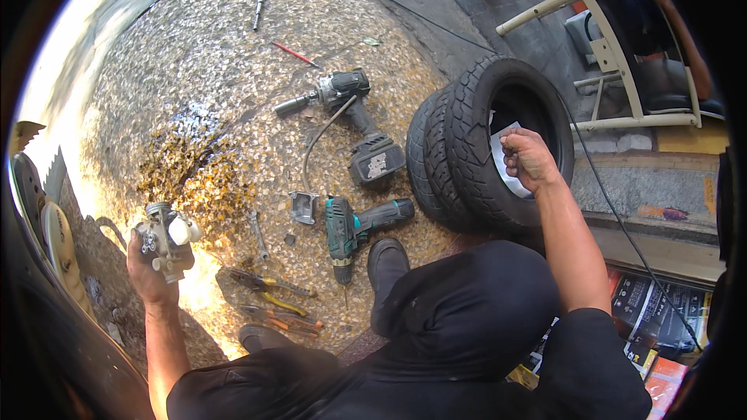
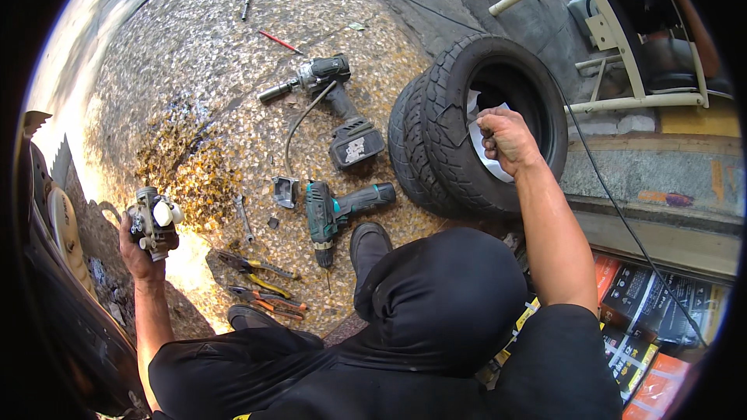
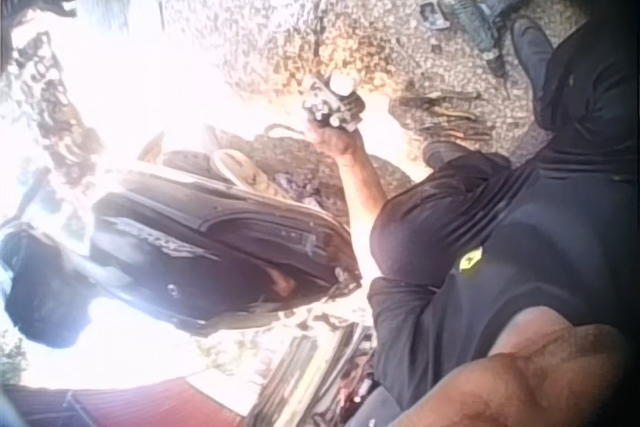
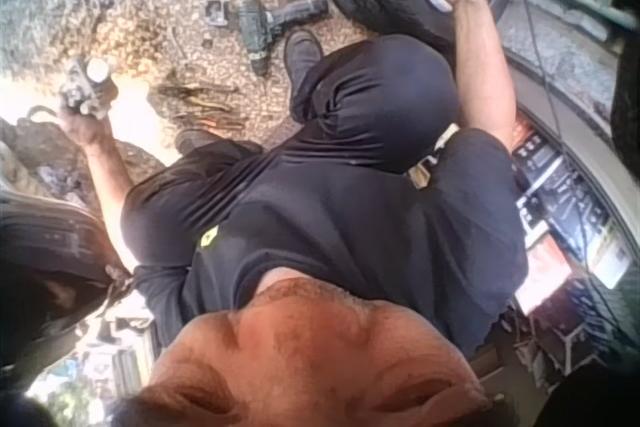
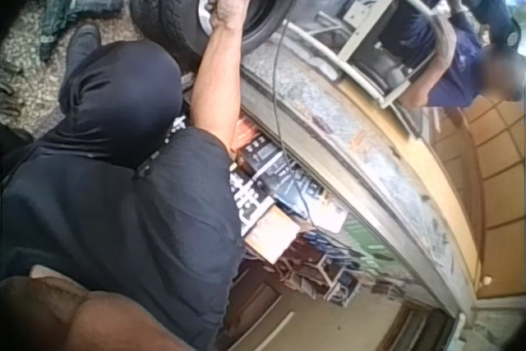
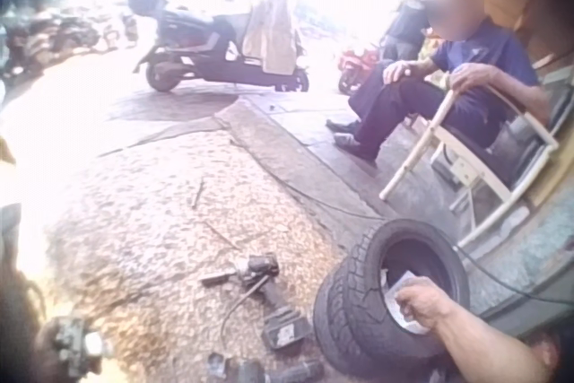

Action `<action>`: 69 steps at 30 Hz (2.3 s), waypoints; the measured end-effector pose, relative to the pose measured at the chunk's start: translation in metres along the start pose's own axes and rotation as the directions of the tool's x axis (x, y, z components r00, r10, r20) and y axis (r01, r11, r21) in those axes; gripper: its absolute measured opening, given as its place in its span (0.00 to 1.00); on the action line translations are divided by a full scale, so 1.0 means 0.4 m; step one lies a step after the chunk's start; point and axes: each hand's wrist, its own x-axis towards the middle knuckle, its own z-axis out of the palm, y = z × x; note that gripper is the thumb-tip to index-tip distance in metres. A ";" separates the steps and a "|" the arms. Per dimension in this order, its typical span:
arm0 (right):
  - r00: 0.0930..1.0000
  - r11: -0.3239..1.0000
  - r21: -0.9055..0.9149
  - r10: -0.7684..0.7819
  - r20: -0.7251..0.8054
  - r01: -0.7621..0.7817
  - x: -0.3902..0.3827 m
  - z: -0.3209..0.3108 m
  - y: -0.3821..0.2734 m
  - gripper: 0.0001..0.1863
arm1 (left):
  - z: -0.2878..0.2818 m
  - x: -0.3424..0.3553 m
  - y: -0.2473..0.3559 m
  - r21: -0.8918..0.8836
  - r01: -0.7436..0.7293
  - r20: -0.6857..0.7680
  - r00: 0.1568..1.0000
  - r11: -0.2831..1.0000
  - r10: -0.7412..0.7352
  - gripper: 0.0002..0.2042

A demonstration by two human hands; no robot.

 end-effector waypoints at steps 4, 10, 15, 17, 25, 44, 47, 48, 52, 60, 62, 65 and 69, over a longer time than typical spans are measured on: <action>0.950 0.939 -0.149 -0.311 0.018 0.310 -0.040 0.103 -0.120 0.02 | -0.012 -0.001 0.002 -0.100 0.042 -0.003 0.999 0.994 -0.042 0.18; 0.560 0.573 -0.280 -0.400 0.725 0.771 -0.102 0.492 -0.255 0.06 | -0.007 -0.015 0.011 -0.157 0.022 -0.076 0.996 0.987 -0.035 0.14; 0.275 0.401 -0.124 -0.345 0.898 0.908 -0.186 0.753 -0.270 0.08 | 0.004 -0.040 0.046 -0.249 0.093 0.023 0.996 0.964 -0.090 0.25; 0.249 0.421 -0.069 -0.390 0.886 0.904 -0.208 0.821 -0.259 0.09 | 0.004 -0.044 0.056 -0.336 0.142 0.042 0.990 0.931 -0.136 0.25; 0.227 0.598 0.083 -0.424 0.877 0.797 -0.238 0.941 -0.182 0.10 | 0.015 -0.047 0.059 -0.448 0.217 0.130 0.976 0.867 -0.177 0.26; 0.169 0.458 0.083 -0.484 0.858 0.885 -0.216 0.953 -0.104 0.07 | 0.031 -0.029 0.015 -0.547 0.333 0.251 0.940 0.768 -0.229 0.29; 0.208 0.391 -0.068 -0.328 0.921 0.918 -0.146 0.903 -0.067 0.06 | 0.023 -0.024 0.011 -0.574 0.334 0.232 0.942 0.748 -0.243 0.31; 0.265 0.331 -0.181 -0.232 0.936 0.926 -0.119 0.884 -0.053 0.06 | 0.022 -0.024 0.011 -0.580 0.333 0.233 0.942 0.743 -0.241 0.30; 0.424 0.020 -0.425 0.056 0.904 0.905 -0.032 0.831 0.020 0.09 | 0.030 -0.029 0.014 -0.530 0.312 0.179 0.950 0.789 -0.255 0.27; 0.409 -0.121 -0.396 0.114 0.905 0.910 0.021 0.830 0.072 0.09 | 0.040 -0.032 0.018 -0.491 0.287 0.173 0.957 0.823 -0.231 0.23; 0.423 -0.099 -0.414 0.103 0.900 0.905 0.034 0.823 0.057 0.09 | 0.033 -0.029 0.016 -0.501 0.292 0.163 0.957 0.815 -0.242 0.22; 0.436 -0.099 -0.427 0.124 0.891 0.899 0.037 0.825 0.050 0.09 | 0.025 -0.023 0.009 -0.512 0.294 0.151 0.956 0.807 -0.252 0.22; 0.400 -0.098 -0.390 0.137 0.906 0.916 0.032 0.832 0.061 0.09 | 0.016 -0.015 -0.003 -0.493 0.294 0.156 0.956 0.819 -0.250 0.21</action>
